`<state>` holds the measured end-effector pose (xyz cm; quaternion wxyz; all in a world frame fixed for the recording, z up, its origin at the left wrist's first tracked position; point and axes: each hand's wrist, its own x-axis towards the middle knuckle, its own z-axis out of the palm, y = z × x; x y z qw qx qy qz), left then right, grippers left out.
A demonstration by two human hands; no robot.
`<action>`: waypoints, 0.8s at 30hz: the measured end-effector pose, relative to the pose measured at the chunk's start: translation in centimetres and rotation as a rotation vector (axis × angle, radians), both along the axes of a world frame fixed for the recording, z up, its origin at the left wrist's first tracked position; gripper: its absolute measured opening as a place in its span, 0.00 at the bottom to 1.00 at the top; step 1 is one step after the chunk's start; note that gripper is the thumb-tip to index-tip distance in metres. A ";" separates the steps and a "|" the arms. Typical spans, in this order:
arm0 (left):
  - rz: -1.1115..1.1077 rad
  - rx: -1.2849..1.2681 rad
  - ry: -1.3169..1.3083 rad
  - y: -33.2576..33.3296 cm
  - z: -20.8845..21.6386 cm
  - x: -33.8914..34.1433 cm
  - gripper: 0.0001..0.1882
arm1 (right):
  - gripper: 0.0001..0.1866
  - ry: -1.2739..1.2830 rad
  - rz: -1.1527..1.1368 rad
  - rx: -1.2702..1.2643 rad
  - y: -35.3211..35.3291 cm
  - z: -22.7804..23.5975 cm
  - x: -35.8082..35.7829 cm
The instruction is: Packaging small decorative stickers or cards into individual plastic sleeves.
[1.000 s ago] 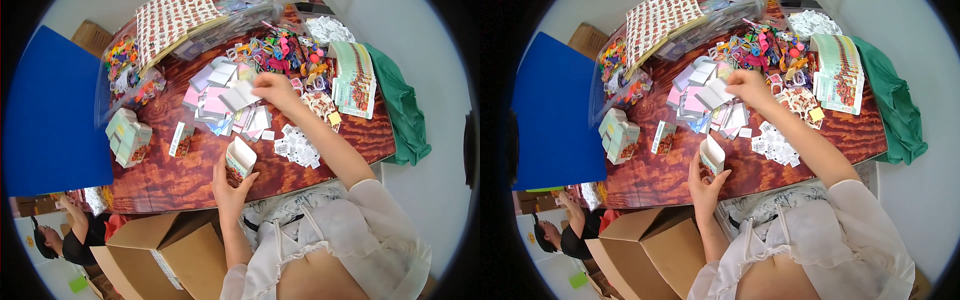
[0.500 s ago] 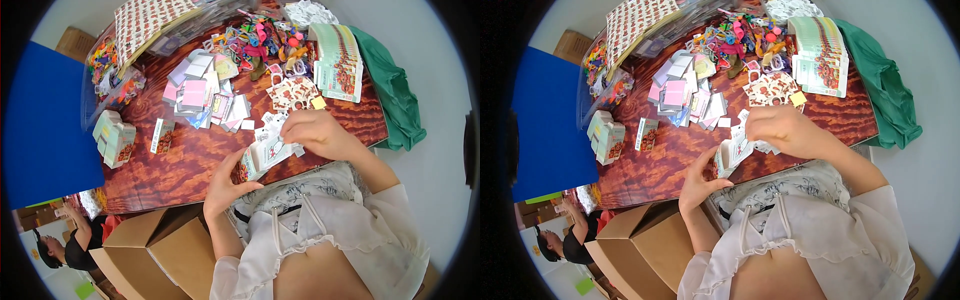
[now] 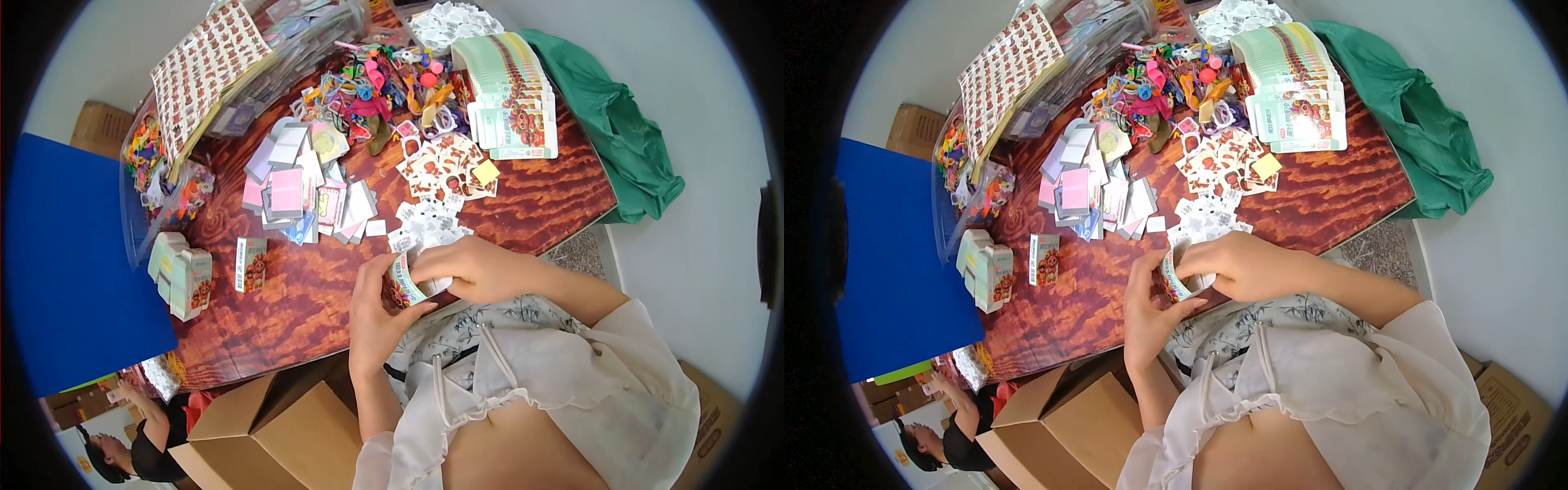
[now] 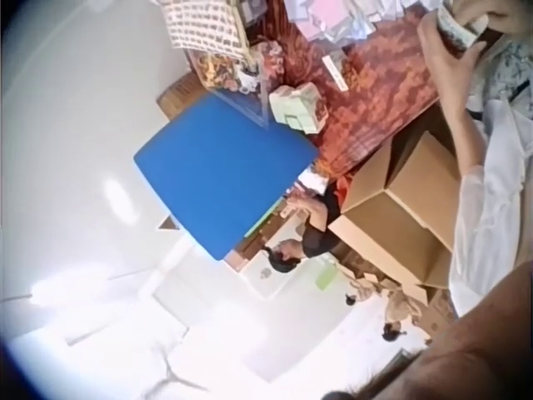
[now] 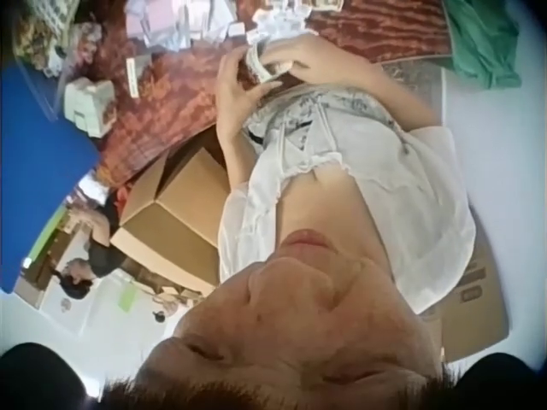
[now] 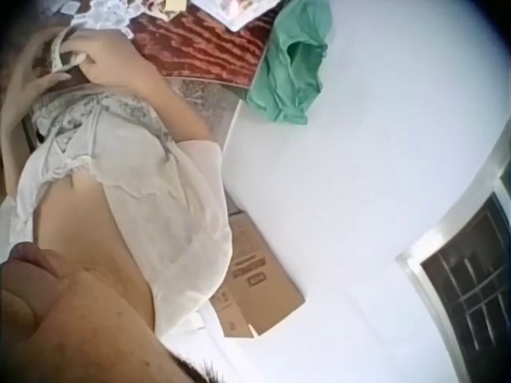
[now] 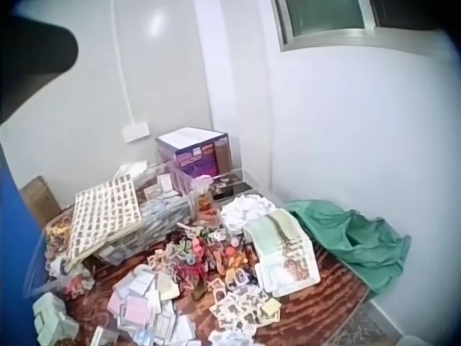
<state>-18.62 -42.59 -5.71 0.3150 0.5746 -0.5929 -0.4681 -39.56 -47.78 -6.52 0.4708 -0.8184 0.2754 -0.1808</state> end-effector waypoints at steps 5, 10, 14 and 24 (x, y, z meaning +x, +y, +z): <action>0.135 -0.207 -0.258 -0.5 -2.5 0.5 0.41 | 0.17 -0.429 -0.366 0.426 -3.1 1.1 -1.4; 0.174 -0.310 -0.415 -0.6 -2.9 0.3 0.39 | 0.08 -0.014 -0.708 0.004 -10.5 -4.2 -1.3; 0.123 -0.276 -0.429 -0.9 -2.6 -0.1 0.39 | 0.09 0.195 -0.736 -0.617 -13.2 -6.4 0.5; 0.200 -0.281 -0.403 -0.9 -2.8 1.1 0.39 | 0.06 -0.045 -0.750 0.090 -12.2 -2.4 -0.2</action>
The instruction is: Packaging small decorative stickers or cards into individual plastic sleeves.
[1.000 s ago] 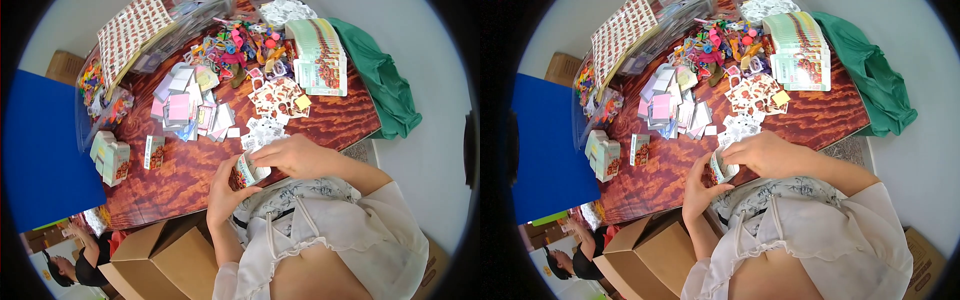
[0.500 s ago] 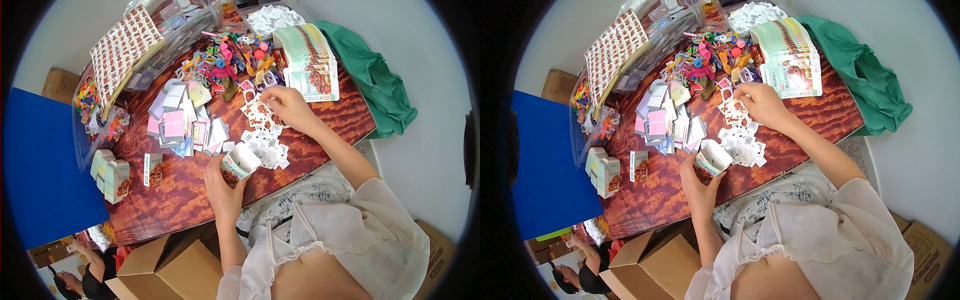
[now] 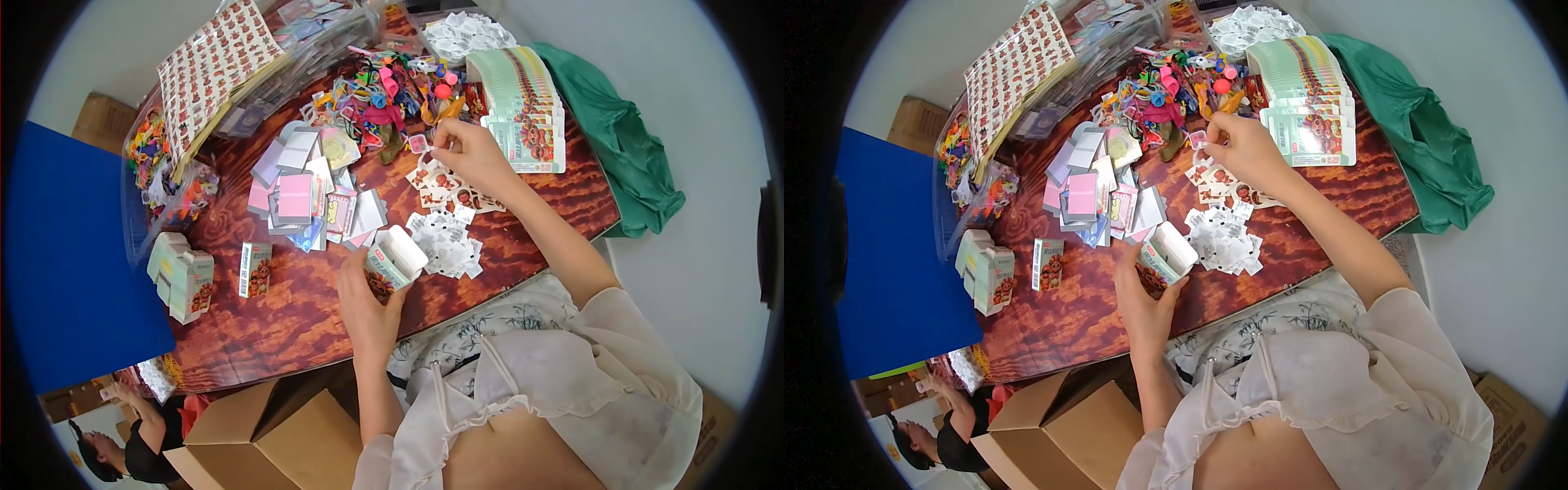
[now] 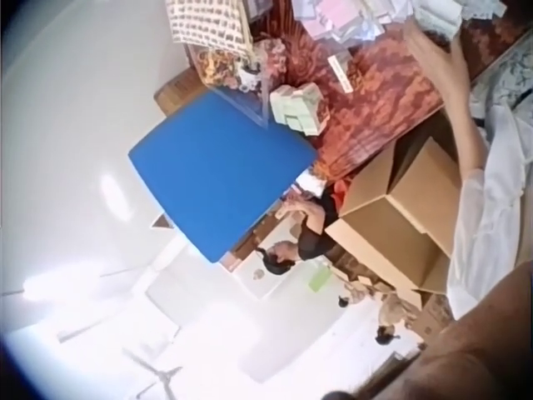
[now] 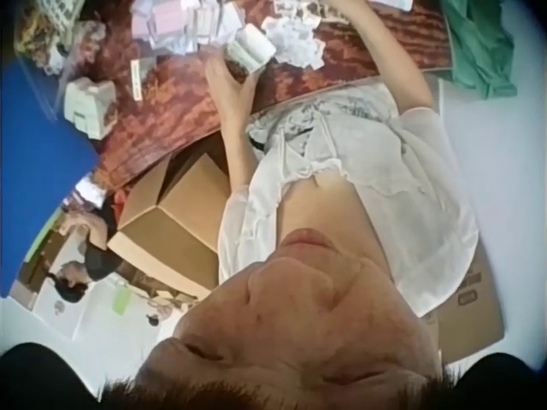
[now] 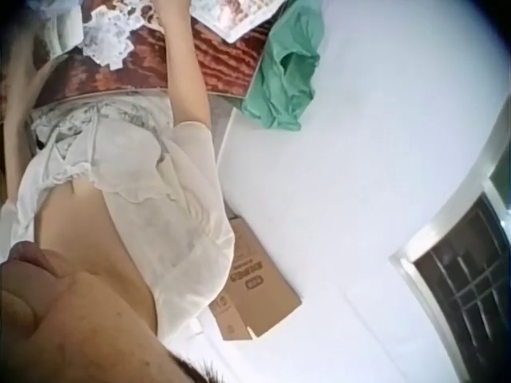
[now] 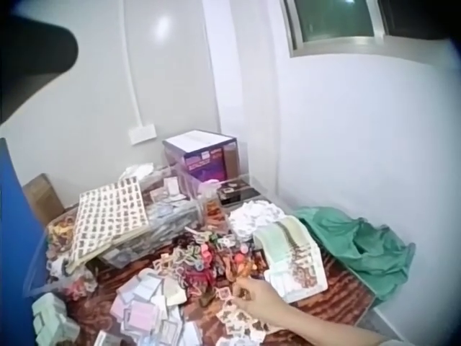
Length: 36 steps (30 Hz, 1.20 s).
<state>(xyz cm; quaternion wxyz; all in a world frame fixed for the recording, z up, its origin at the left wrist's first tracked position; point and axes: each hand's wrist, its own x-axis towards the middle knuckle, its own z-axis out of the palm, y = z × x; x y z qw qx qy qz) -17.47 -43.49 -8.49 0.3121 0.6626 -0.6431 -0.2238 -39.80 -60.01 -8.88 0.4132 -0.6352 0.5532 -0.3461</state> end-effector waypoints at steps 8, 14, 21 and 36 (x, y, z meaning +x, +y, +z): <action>0.108 0.016 -0.066 -2.0 0.3 -1.7 0.37 | 0.07 -0.105 0.108 -0.098 6.4 -0.7 4.2; 0.069 -0.010 -0.222 -2.3 0.0 -2.1 0.39 | 0.08 0.107 0.075 -0.512 5.9 -0.1 5.5; 0.038 0.018 -0.190 -2.8 -0.2 -2.3 0.41 | 0.07 0.160 0.367 -0.394 5.3 -2.4 5.2; 0.047 0.042 0.093 -3.5 0.1 -0.9 0.38 | 0.10 -0.150 -0.140 -0.358 -2.9 -1.2 4.2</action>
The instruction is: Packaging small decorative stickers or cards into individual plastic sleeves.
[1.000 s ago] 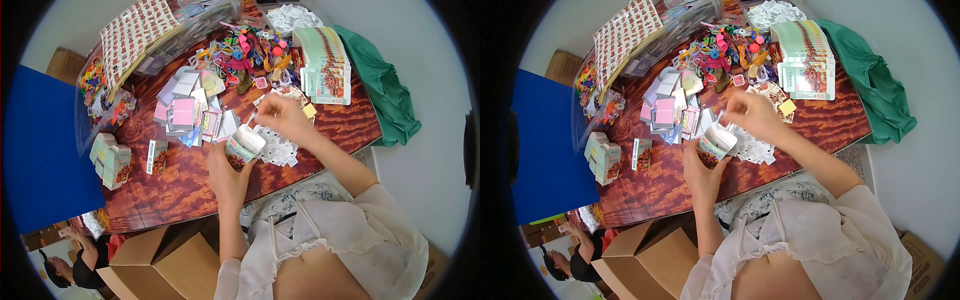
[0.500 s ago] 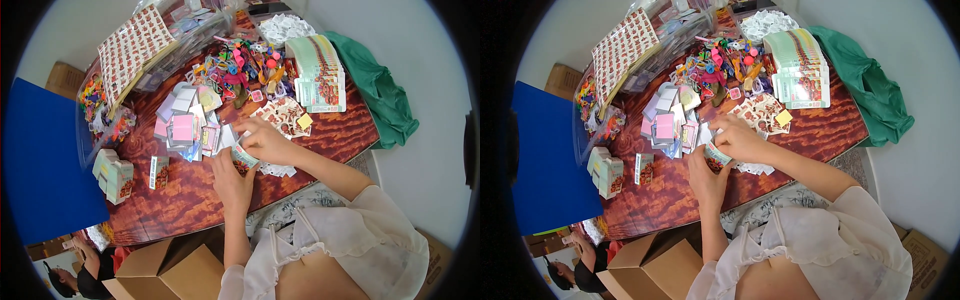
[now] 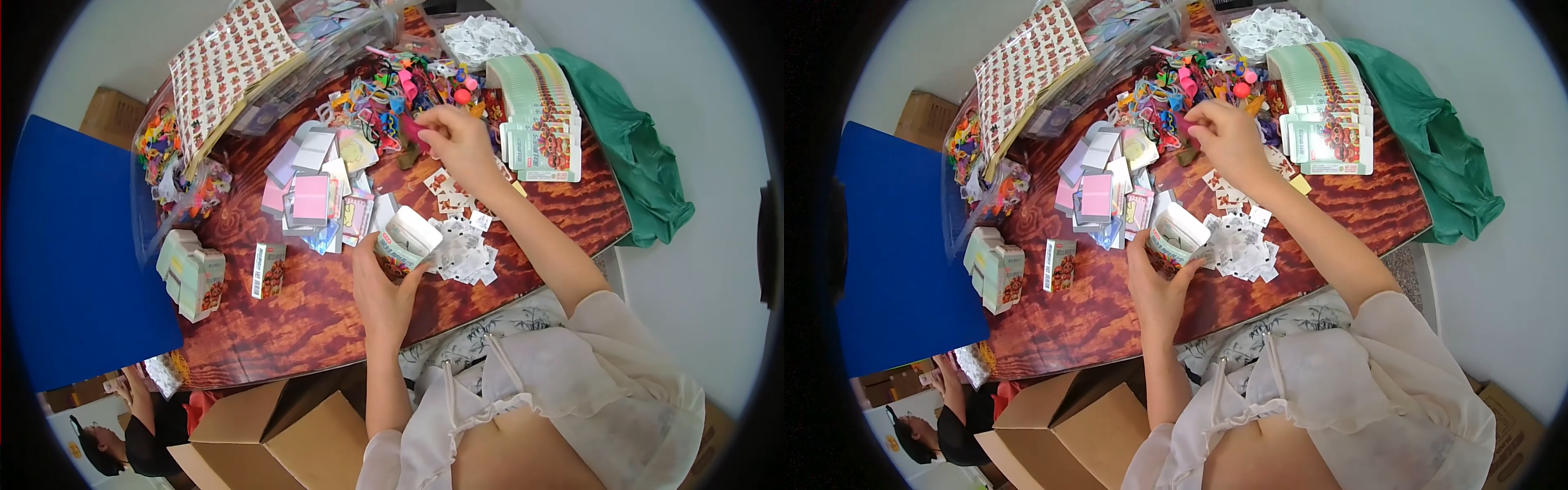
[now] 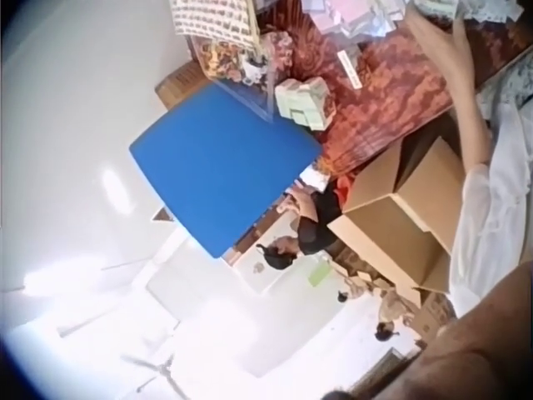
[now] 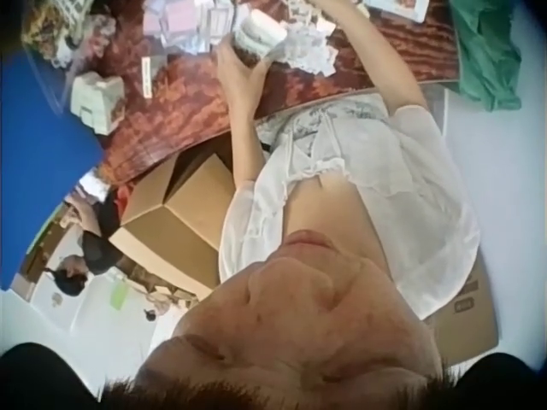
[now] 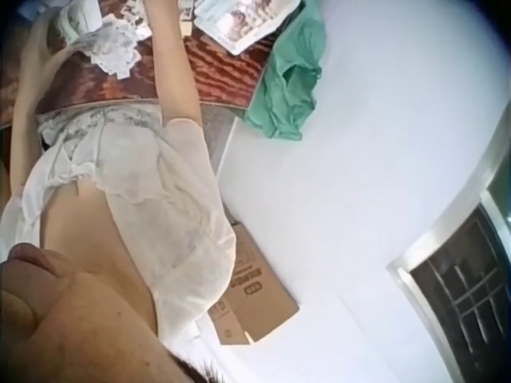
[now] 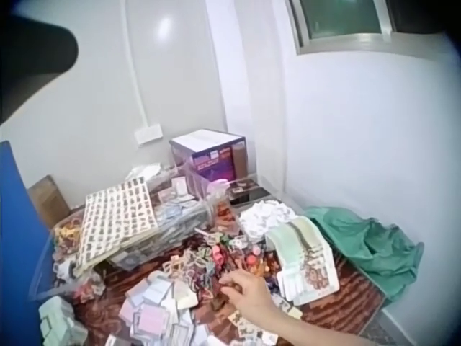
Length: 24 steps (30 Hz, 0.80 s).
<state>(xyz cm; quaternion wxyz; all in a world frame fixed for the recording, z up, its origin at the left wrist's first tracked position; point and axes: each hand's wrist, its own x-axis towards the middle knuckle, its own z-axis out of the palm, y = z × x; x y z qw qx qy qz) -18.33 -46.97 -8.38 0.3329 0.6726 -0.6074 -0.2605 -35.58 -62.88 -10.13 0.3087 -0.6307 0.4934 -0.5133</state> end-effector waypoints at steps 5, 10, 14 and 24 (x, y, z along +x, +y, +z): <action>0.004 -0.023 -0.115 0.0 0.5 -0.5 0.38 | 0.07 -0.272 0.278 0.384 7.6 4.1 0.6; 0.028 -0.021 -0.209 0.0 0.1 -1.1 0.39 | 0.05 0.212 0.241 0.052 10.6 1.9 2.0; 0.001 -0.196 -0.306 0.9 0.2 -0.9 0.37 | 0.12 0.118 0.540 0.238 11.0 0.2 1.7; 0.025 -0.008 -0.031 1.9 -0.3 -0.5 0.37 | 0.11 -0.227 0.314 0.429 11.7 2.2 -4.6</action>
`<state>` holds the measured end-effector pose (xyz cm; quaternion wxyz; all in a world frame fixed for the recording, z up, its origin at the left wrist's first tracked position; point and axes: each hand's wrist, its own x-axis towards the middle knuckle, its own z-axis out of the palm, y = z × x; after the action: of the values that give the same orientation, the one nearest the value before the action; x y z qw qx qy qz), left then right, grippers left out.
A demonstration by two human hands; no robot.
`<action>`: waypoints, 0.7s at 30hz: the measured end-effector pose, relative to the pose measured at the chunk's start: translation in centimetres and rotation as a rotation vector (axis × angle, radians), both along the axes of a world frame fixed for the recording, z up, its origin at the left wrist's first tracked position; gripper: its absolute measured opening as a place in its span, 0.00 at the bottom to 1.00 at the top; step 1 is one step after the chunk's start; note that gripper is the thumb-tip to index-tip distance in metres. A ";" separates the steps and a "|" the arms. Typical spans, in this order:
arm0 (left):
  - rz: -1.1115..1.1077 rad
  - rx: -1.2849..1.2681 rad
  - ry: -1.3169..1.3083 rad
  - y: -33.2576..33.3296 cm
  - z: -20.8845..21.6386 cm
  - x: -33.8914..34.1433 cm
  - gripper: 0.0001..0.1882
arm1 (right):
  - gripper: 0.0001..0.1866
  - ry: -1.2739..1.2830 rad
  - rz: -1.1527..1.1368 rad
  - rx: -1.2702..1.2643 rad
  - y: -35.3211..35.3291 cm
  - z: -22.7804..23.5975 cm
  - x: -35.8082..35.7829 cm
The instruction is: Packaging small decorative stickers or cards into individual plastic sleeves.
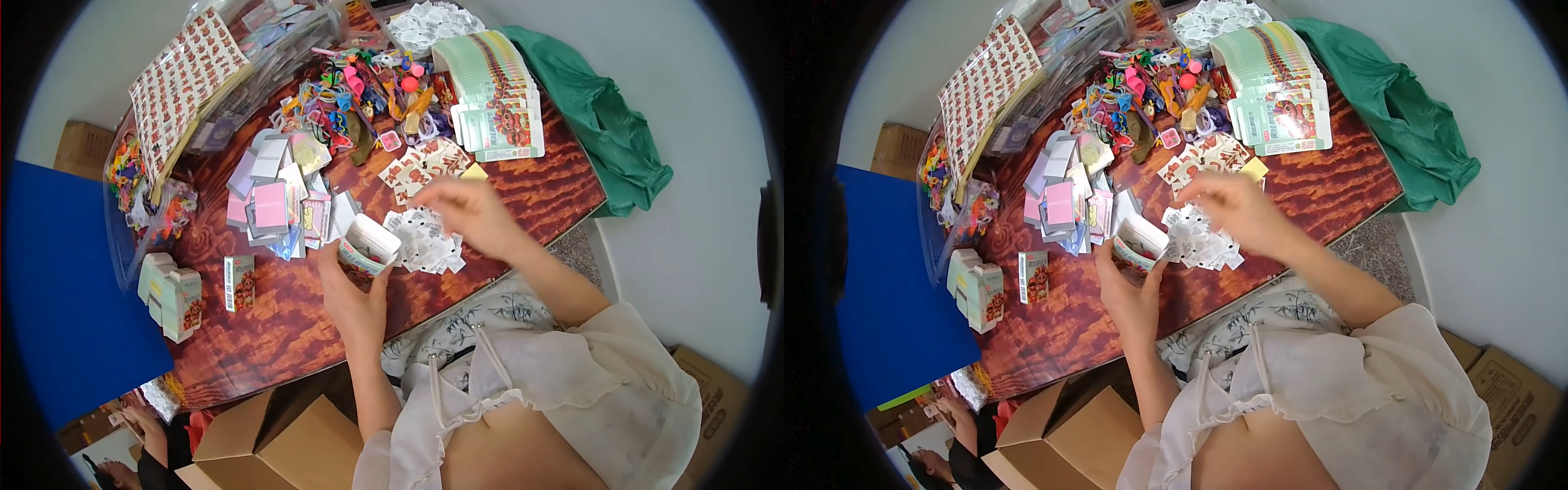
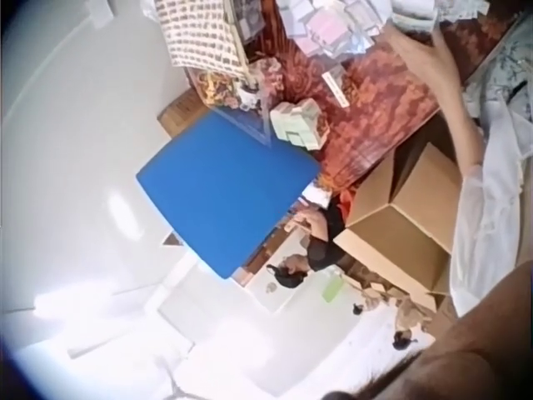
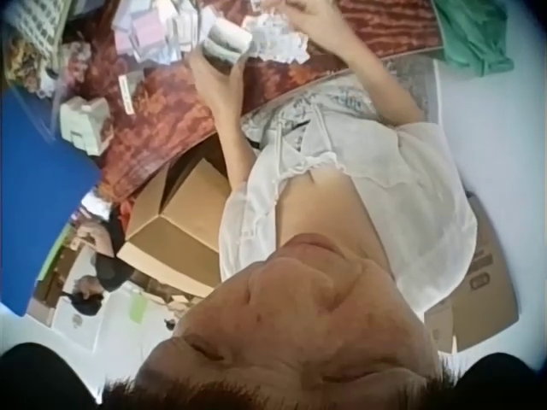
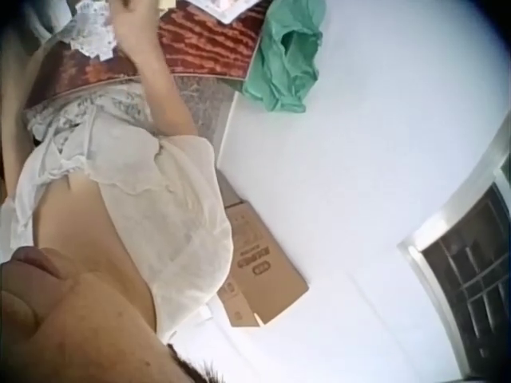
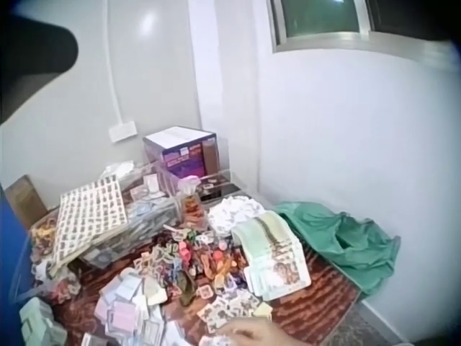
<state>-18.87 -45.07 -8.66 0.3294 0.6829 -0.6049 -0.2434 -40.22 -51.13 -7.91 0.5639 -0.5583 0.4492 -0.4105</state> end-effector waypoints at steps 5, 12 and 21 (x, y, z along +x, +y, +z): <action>0.065 -0.062 -0.004 0.2 -0.8 1.1 0.39 | 0.09 0.874 -0.165 -0.387 -1.7 -2.2 -5.9; 0.045 -0.079 -0.035 0.4 -0.7 0.9 0.40 | 0.09 0.922 -0.107 -0.289 -1.9 -2.1 -6.9; 0.060 -0.075 -0.023 0.7 -0.9 1.4 0.41 | 0.18 0.752 -0.184 -0.211 -1.5 -2.6 -7.3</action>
<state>-17.48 -44.35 -9.53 0.3549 0.6908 -0.5964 -0.2029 -47.48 -52.64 -10.46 0.2606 -0.6818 0.6280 -0.2699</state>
